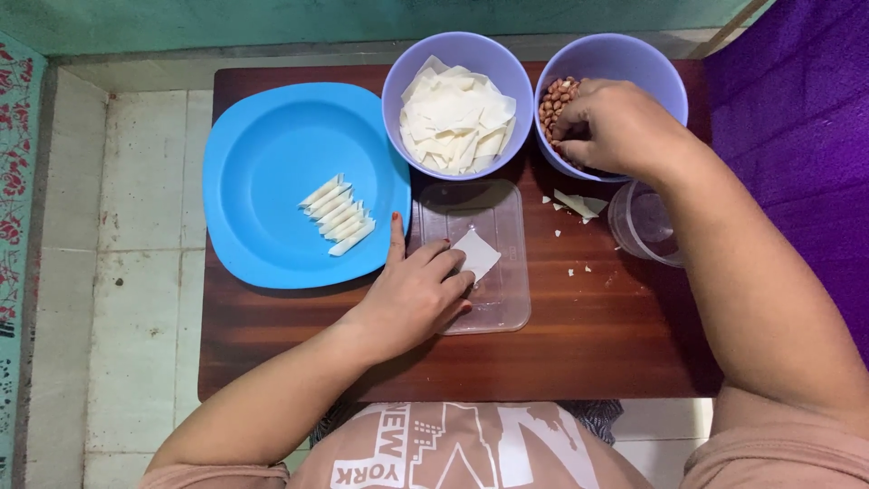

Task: Rolling thin strips of meat and preparing small packets with peanuts on a low table.

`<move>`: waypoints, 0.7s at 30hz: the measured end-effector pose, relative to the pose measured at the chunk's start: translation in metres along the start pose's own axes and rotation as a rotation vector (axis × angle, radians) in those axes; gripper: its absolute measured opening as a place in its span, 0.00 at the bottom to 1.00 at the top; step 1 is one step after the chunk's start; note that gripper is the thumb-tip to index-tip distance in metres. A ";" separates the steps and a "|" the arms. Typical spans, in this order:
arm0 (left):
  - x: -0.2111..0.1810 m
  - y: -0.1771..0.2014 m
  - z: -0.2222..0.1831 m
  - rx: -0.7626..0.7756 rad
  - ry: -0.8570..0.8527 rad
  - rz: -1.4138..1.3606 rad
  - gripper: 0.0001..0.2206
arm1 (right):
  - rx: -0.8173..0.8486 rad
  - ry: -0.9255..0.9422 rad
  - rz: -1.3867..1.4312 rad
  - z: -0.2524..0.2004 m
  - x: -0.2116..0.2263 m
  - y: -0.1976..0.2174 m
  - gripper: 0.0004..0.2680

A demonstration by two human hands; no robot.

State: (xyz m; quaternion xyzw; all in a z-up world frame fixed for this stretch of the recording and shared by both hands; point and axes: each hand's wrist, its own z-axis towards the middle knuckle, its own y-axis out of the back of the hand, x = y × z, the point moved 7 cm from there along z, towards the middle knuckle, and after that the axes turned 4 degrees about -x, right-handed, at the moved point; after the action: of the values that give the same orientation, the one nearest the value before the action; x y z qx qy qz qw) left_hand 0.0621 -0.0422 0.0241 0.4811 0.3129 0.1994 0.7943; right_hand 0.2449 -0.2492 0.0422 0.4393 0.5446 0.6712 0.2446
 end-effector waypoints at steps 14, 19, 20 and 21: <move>0.007 -0.012 -0.006 -0.103 0.056 0.009 0.17 | -0.050 0.130 0.165 -0.068 0.095 0.006 0.04; 0.012 -0.020 -0.012 -0.139 0.073 0.033 0.18 | 0.049 0.160 0.080 -0.086 0.128 -0.051 0.05; 0.012 -0.019 -0.012 -0.133 0.074 0.031 0.18 | 0.039 0.165 0.041 -0.087 0.130 -0.056 0.04; 0.012 -0.018 -0.011 -0.127 0.074 0.030 0.18 | 0.028 0.169 0.003 -0.088 0.132 -0.061 0.04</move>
State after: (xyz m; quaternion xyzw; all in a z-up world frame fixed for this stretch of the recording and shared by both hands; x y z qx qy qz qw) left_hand 0.0634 -0.0360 0.0011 0.4265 0.3216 0.2483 0.8081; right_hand 0.0955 -0.1703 0.0258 0.3851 0.5720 0.6987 0.1908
